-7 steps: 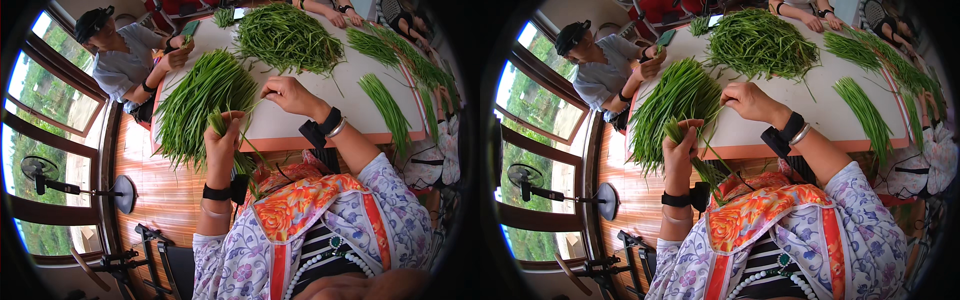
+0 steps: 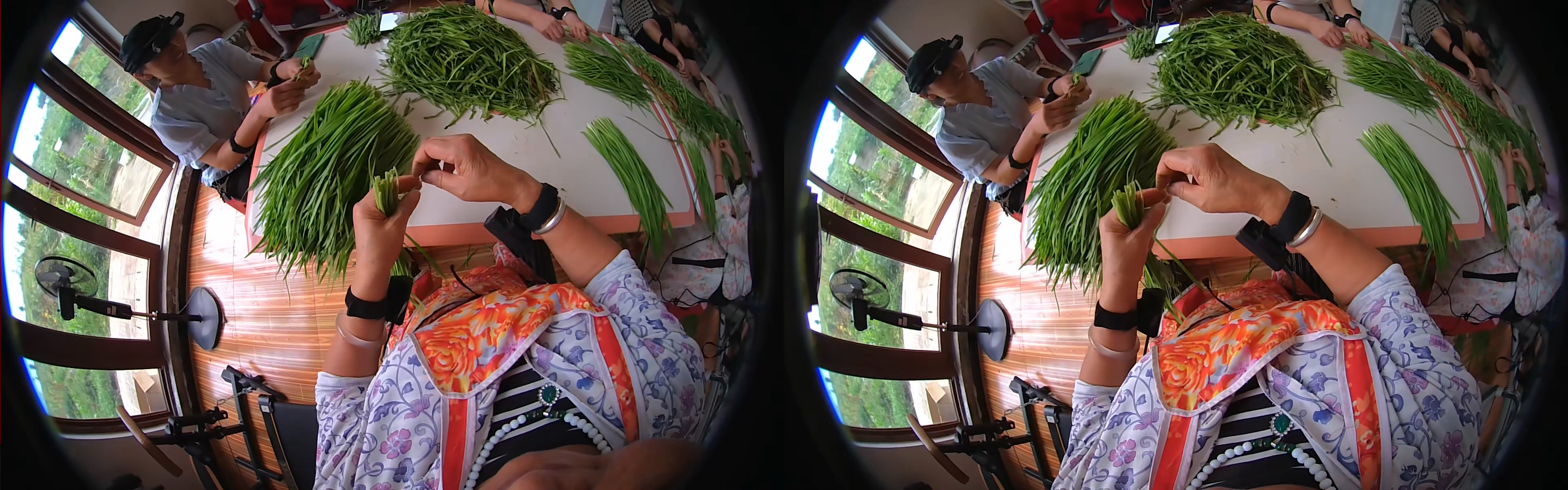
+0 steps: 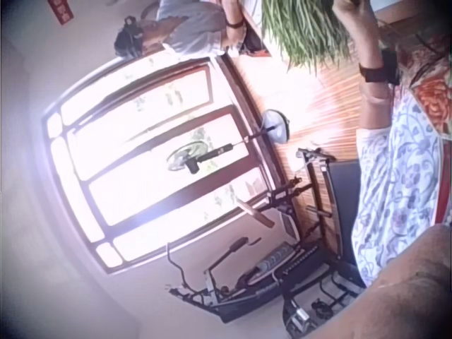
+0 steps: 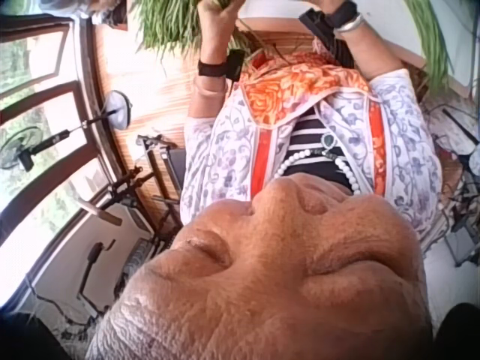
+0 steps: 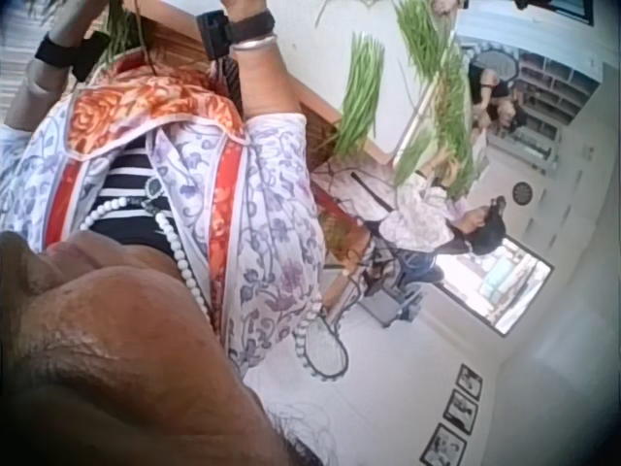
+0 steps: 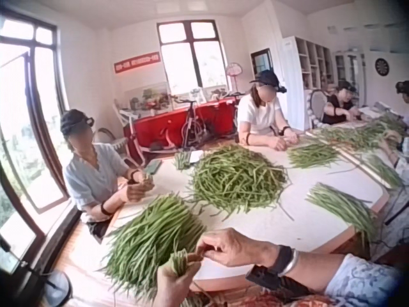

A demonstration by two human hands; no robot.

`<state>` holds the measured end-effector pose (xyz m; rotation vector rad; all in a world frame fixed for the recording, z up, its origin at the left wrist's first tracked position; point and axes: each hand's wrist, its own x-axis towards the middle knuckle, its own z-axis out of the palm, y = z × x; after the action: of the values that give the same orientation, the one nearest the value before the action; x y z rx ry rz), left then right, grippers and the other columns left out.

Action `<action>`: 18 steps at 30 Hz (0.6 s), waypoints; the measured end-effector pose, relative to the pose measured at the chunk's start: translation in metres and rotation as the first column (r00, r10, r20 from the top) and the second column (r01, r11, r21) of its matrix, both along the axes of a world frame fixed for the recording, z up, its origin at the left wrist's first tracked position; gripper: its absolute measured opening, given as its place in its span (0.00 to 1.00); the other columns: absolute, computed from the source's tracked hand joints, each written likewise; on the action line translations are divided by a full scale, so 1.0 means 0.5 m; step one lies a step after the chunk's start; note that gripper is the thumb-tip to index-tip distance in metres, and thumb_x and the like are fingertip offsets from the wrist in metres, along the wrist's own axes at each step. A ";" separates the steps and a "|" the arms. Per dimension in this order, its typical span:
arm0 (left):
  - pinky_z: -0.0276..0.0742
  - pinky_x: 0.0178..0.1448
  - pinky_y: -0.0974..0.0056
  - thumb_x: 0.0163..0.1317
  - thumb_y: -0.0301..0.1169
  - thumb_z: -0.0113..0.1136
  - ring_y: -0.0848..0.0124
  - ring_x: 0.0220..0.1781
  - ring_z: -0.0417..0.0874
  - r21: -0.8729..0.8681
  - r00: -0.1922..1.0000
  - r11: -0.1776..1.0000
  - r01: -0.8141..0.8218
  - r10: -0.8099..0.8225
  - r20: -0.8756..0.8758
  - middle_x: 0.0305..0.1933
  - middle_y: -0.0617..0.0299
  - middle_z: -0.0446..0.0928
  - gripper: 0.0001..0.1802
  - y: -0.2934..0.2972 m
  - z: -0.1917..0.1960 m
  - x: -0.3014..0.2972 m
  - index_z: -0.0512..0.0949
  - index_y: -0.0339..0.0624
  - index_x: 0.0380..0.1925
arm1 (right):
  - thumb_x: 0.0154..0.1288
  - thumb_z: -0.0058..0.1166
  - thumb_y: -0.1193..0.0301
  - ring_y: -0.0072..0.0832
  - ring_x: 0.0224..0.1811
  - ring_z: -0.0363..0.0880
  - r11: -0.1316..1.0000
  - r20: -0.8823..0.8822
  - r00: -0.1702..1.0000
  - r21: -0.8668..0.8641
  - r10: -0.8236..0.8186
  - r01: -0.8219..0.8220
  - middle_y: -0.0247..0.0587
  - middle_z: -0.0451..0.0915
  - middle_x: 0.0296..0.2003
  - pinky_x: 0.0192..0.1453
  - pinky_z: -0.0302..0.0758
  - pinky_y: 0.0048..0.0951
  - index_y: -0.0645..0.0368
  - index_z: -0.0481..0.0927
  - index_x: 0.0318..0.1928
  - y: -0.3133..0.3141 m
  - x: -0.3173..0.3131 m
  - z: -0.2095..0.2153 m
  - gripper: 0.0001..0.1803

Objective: The person sorts through a bundle of green chives by hand, stripping away individual leaves and placing them into separate piles on the table.

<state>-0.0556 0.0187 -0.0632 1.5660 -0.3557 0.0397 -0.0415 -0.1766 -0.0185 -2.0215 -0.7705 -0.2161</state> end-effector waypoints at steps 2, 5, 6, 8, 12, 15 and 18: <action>0.73 0.37 0.75 0.63 0.23 0.64 0.81 0.32 0.79 -0.030 1.000 0.999 0.011 -0.011 -0.002 0.34 0.65 0.84 0.08 -0.004 -0.015 0.000 0.83 0.34 0.42 | 0.62 0.59 0.79 0.21 0.33 0.77 1.000 -0.041 0.999 0.015 0.002 -0.002 0.36 0.80 0.31 0.37 0.74 0.23 0.63 0.78 0.38 0.001 -0.002 0.004 0.05; 0.66 0.28 0.77 0.65 0.24 0.62 0.85 0.27 0.75 -0.051 1.000 0.999 -0.001 0.001 0.005 0.31 0.65 0.82 0.08 -0.007 -0.005 -0.009 0.83 0.34 0.42 | 0.63 0.58 0.78 0.16 0.33 0.75 0.993 -0.069 0.997 0.113 0.036 -0.028 0.31 0.79 0.30 0.36 0.72 0.21 0.62 0.78 0.39 0.003 0.000 0.002 0.05; 0.62 0.26 0.77 0.66 0.25 0.60 0.85 0.24 0.72 -0.087 0.997 0.995 0.046 -0.051 -0.059 0.29 0.65 0.81 0.07 -0.002 0.001 -0.012 0.82 0.34 0.41 | 0.63 0.58 0.78 0.15 0.33 0.75 0.992 -0.077 0.996 0.124 0.042 -0.032 0.30 0.79 0.30 0.36 0.72 0.20 0.62 0.78 0.39 0.004 0.001 0.002 0.04; 0.59 0.23 0.77 0.68 0.26 0.59 0.86 0.22 0.69 -0.126 0.987 0.988 0.088 -0.104 -0.120 0.26 0.65 0.79 0.07 0.011 0.015 -0.016 0.82 0.34 0.40 | 0.64 0.57 0.78 0.14 0.33 0.74 0.990 -0.087 0.995 0.135 0.050 -0.038 0.29 0.78 0.30 0.36 0.72 0.20 0.62 0.78 0.39 0.005 0.005 0.003 0.04; 0.55 0.22 0.77 0.69 0.26 0.55 0.84 0.18 0.64 -0.364 0.922 0.927 0.090 -0.216 -0.321 0.26 0.62 0.79 0.05 0.037 0.029 -0.015 0.79 0.37 0.38 | 0.66 0.55 0.78 0.12 0.32 0.72 0.964 -0.156 0.981 0.223 -0.114 0.147 0.27 0.77 0.31 0.36 0.72 0.18 0.63 0.78 0.42 -0.013 0.023 -0.019 0.05; 0.55 0.22 0.77 0.71 0.27 0.53 0.83 0.21 0.64 -0.458 0.902 0.886 0.072 -0.253 -0.349 0.30 0.59 0.78 0.04 0.052 0.021 -0.007 0.76 0.39 0.41 | 0.67 0.55 0.77 0.13 0.34 0.73 0.977 -0.229 0.969 0.171 -0.088 0.129 0.28 0.78 0.32 0.39 0.73 0.20 0.63 0.79 0.44 -0.011 0.030 -0.038 0.07; 0.59 0.24 0.77 0.72 0.29 0.53 0.83 0.26 0.67 -0.576 0.904 0.816 0.046 -0.279 -0.323 0.33 0.58 0.81 0.04 0.050 0.013 -0.005 0.74 0.42 0.42 | 0.66 0.59 0.69 0.21 0.40 0.78 0.994 -0.214 0.974 0.099 0.076 -0.056 0.34 0.81 0.36 0.47 0.75 0.26 0.63 0.78 0.49 0.029 0.003 -0.036 0.14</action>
<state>-0.0580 0.0439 -0.0567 0.9194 -0.1355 -0.2879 -0.0401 -0.1619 -0.0364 -1.8916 -0.6753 0.0088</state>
